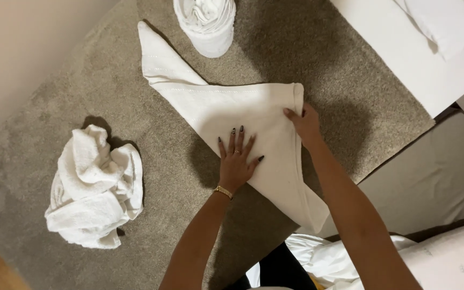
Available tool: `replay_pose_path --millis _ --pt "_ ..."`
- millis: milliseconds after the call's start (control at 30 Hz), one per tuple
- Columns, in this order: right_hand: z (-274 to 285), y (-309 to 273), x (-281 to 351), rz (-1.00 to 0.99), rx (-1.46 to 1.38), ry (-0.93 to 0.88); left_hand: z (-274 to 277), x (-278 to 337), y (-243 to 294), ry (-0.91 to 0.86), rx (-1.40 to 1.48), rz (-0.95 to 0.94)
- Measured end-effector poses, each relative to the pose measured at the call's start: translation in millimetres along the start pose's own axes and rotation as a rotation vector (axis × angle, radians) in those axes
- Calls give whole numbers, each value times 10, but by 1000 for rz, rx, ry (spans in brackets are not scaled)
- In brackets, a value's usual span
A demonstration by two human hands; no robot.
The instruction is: The person folds a white towel into a triangle shape on a carpeted floor, then rolls it tightly into a compact bundle. They repeat the process with a second white towel, folding and rolling it similarly. The person handles the towels by hand throughout the task.
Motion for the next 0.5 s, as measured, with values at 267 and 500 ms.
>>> replay_pose_path --millis 267,500 --pt "-55 421 -53 37 -4 232 -15 -46 -7 34 -6 -53" --pt "-87 44 -66 30 135 345 18 -494 -652 -9 -103 -119"
Point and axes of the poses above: each hand's wrist, its own x-axis away from the middle knuckle, its own z-axis out of the back of the hand, y = z × x, the point moved 2 cm from there along -x, towards the middle knuckle, and after that the axes turned 10 degrees about y, right-handed, at the moved point
